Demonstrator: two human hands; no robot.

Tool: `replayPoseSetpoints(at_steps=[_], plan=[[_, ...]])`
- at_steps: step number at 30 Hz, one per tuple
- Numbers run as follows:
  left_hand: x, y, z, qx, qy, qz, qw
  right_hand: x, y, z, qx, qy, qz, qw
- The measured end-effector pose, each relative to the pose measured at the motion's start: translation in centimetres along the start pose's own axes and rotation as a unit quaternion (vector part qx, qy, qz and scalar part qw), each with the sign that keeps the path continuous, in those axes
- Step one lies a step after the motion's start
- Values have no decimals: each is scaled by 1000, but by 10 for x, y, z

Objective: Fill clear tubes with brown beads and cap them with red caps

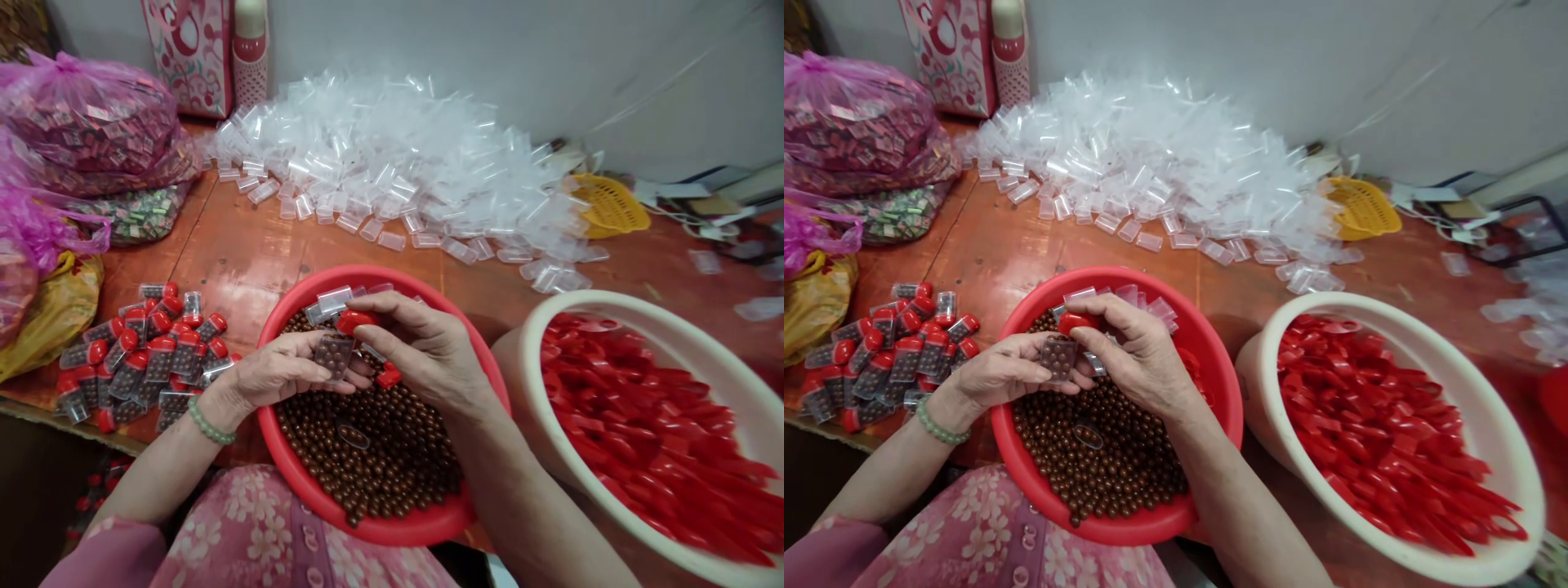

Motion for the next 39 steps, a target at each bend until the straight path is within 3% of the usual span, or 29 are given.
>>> replayPoseSetpoints(at_steps=[10,18,32,39], plan=[[-1,2,1,32,-7,-35,999,-7,10,-3,23,29,-20,999],[-1,-2,-3,-10,-33,7,999,-7,6,2,14,23,-28,999],[-2,-5,-4,-30,-28,31,999,0,-5,14,10,27,-42,999],[0,-2,-1,16,-24,-18,999,-7,6,6,-18,31,-46,998]])
Point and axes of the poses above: each hand's wrist, its own x-axis away from the middle knuckle, its own y-axis out of the palm, z = x × y, the point moved 8 cm from there along -x, towards the middle knuckle
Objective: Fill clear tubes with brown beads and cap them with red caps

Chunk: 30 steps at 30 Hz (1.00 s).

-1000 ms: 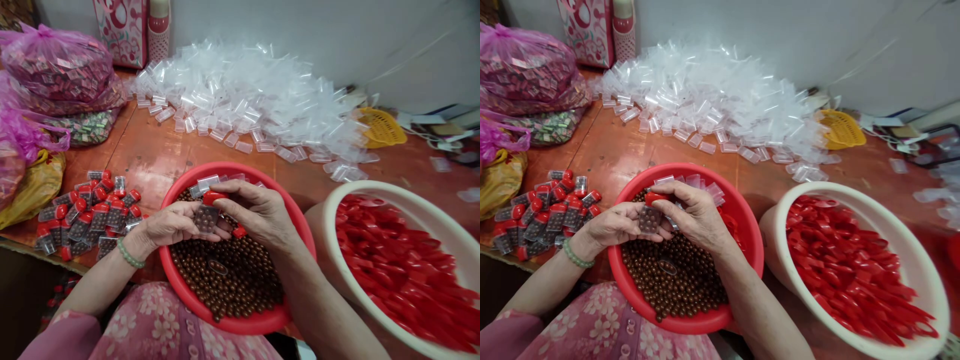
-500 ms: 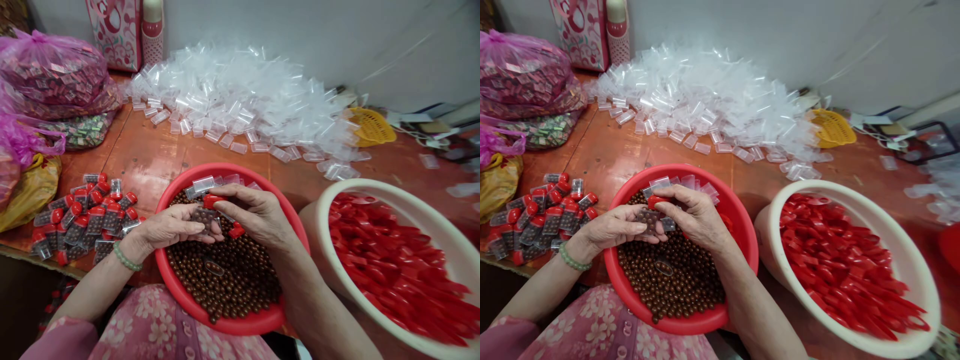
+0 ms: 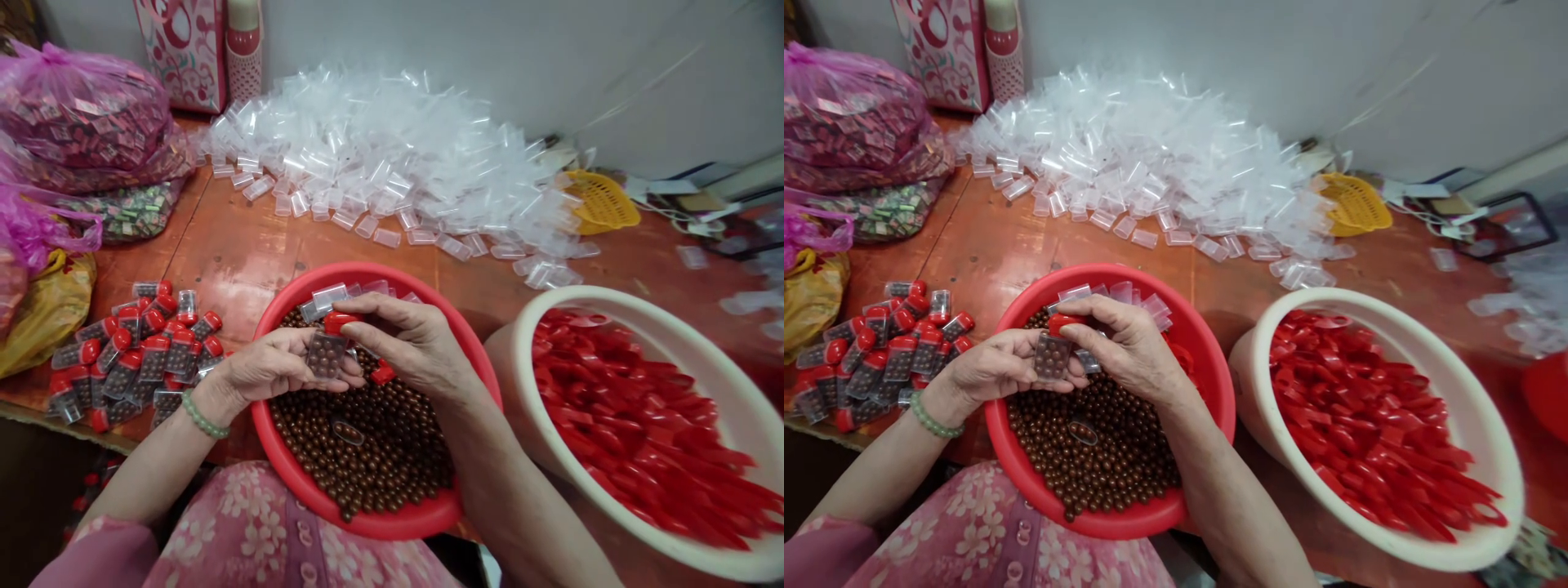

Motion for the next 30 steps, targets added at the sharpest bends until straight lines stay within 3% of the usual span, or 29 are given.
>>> replayPoseSetpoints(at_steps=[10,17,30], plan=[[2,4,1,0,6,-27,1000,6,-3,3,-7,-1,22,1000],[2,3,2,2,11,-18,1000,7,-5,1,-27,-3,97,995],[-2,-1,-2,-4,-7,-9,1000,1,3,0,0,1,43,999]])
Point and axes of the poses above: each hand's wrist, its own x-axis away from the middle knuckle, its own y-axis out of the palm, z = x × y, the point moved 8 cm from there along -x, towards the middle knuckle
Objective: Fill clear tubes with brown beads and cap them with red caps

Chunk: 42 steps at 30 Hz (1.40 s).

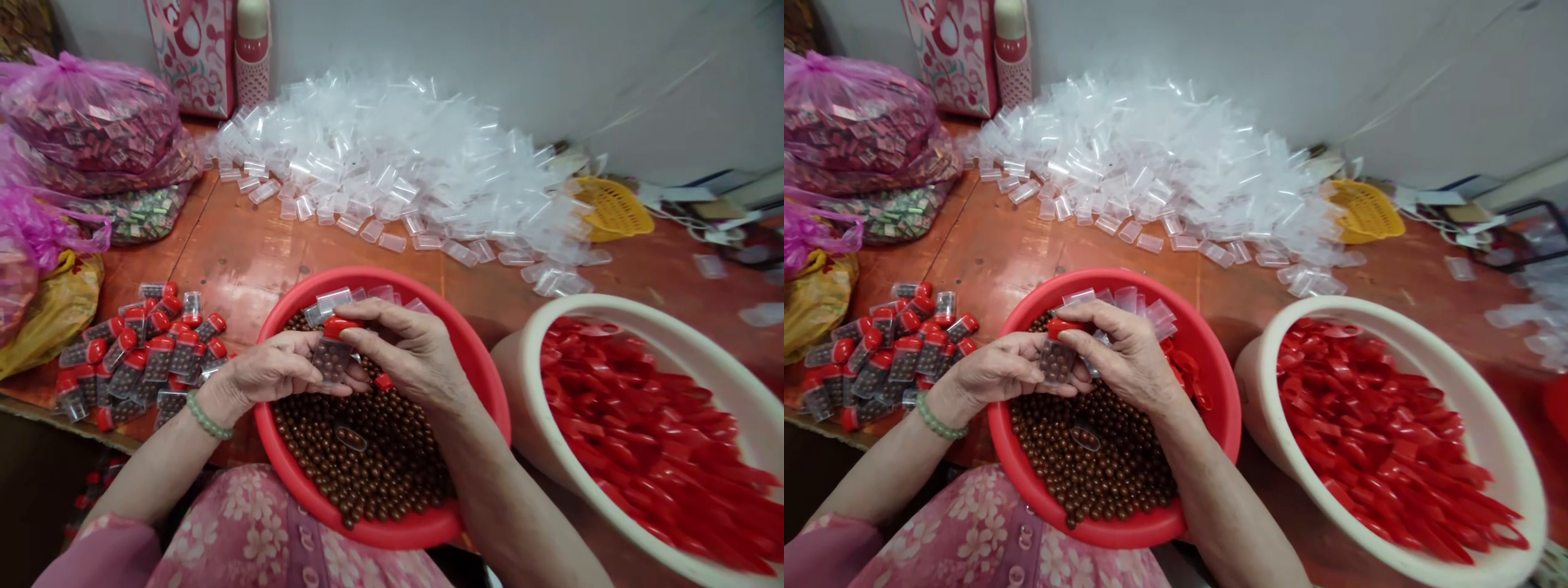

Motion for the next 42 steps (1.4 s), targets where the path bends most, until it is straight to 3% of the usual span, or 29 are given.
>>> replayPoseSetpoints(at_steps=[6,12,20,24,27,31,34,36,38,39,42], plan=[[0,-2,-2,-43,-4,53,998,1,-9,6,-58,13,57,997],[-1,-5,-1,-58,36,73,995,8,4,4,-4,-24,15,1000],[-3,-10,-3,-89,54,99,990,12,4,3,83,-77,0,994],[-2,-11,-2,-35,48,121,991,20,14,-8,206,-151,-27,967],[-3,-13,-2,-4,44,134,990,25,33,-11,334,-205,-53,918],[-3,-14,6,-22,81,137,987,27,41,-14,439,-254,-11,862],[-2,-13,10,-42,93,133,986,26,30,-17,423,-274,5,864],[-1,-14,11,-39,89,139,986,25,4,-22,409,-260,102,869],[-1,-17,13,-22,93,153,984,30,-20,-25,404,-245,222,853],[0,-20,14,-12,102,165,981,31,-21,-25,409,-254,227,847],[1,-28,19,8,141,212,967,27,5,-17,423,-303,77,851]])
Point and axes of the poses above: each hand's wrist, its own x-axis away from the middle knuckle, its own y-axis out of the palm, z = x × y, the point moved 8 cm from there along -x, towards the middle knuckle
